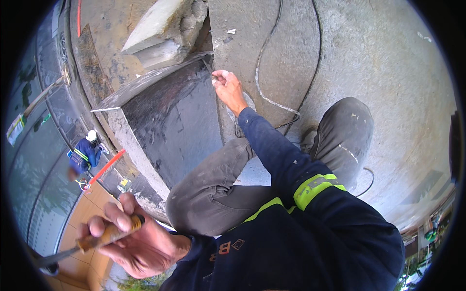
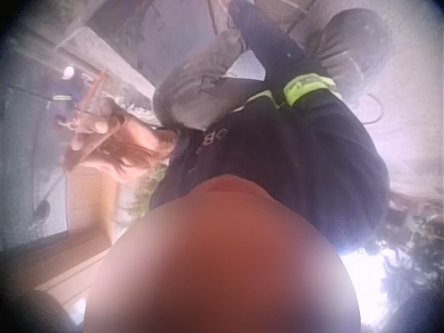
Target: The person applies grout to the joints between concrete steps using a grout float and a smaller tool. They repeatedly scoop grout and press it into the seams, smoothing the surface as they work.
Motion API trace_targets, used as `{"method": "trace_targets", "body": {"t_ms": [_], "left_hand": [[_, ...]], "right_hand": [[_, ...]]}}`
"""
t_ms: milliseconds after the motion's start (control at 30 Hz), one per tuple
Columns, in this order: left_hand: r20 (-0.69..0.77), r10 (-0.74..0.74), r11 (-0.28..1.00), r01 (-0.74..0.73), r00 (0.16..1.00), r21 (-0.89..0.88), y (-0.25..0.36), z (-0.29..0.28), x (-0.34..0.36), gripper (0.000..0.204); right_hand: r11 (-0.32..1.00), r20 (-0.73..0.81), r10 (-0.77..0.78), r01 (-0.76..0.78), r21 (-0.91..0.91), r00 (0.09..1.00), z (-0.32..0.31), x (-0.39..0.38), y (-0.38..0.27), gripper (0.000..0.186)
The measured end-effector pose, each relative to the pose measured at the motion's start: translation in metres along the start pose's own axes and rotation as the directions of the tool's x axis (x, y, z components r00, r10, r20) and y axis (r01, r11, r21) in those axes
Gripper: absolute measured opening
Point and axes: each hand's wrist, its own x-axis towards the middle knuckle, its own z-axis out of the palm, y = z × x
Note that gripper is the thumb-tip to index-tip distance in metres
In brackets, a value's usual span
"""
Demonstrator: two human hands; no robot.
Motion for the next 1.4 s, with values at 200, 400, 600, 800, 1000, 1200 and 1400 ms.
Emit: {"method": "trace_targets", "body": {"t_ms": [200,400,600,800,1000,1200,1400], "left_hand": [[-0.209,0.014,0.863,0.094,0.978,0.497,-0.018,-0.037,0.020,0.054],[-0.188,-0.085,0.711,0.192,0.978,0.677,-0.029,-0.062,0.024,0.039],[-0.205,-0.012,0.553,0.177,0.979,0.814,-0.025,-0.055,0.014,0.037],[-0.198,-0.030,0.545,0.182,0.980,0.819,-0.023,-0.050,0.003,0.034],[-0.188,0.001,0.504,0.162,0.982,0.848,-0.020,-0.046,0.003,0.030],[-0.224,0.007,0.730,0.148,0.975,0.668,-0.015,-0.039,0.003,0.038],[-0.213,0.020,0.735,0.130,0.977,0.666,-0.010,-0.026,-0.013,0.041]], "right_hand": [[0.986,0.227,-0.163,0.149,0.080,0.960,-0.075,-0.007,-0.068,0.026],[0.521,0.298,-0.770,0.825,-0.220,0.565,-0.155,-0.047,-0.258,0.035],[0.050,0.604,-0.777,0.973,-0.224,0.179,-0.169,-0.090,-0.342,0.049],[0.016,0.604,-0.774,0.960,-0.280,0.189,-0.153,-0.100,-0.344,0.057],[0.110,0.615,-0.715,0.922,-0.371,0.332,-0.166,-0.082,-0.318,0.049],[0.915,0.350,-0.358,0.400,-0.053,0.865,-0.127,-0.008,-0.186,0.045],[0.992,0.093,-0.056,0.044,0.122,0.994,-0.046,0.005,-0.035,0.048]]}}
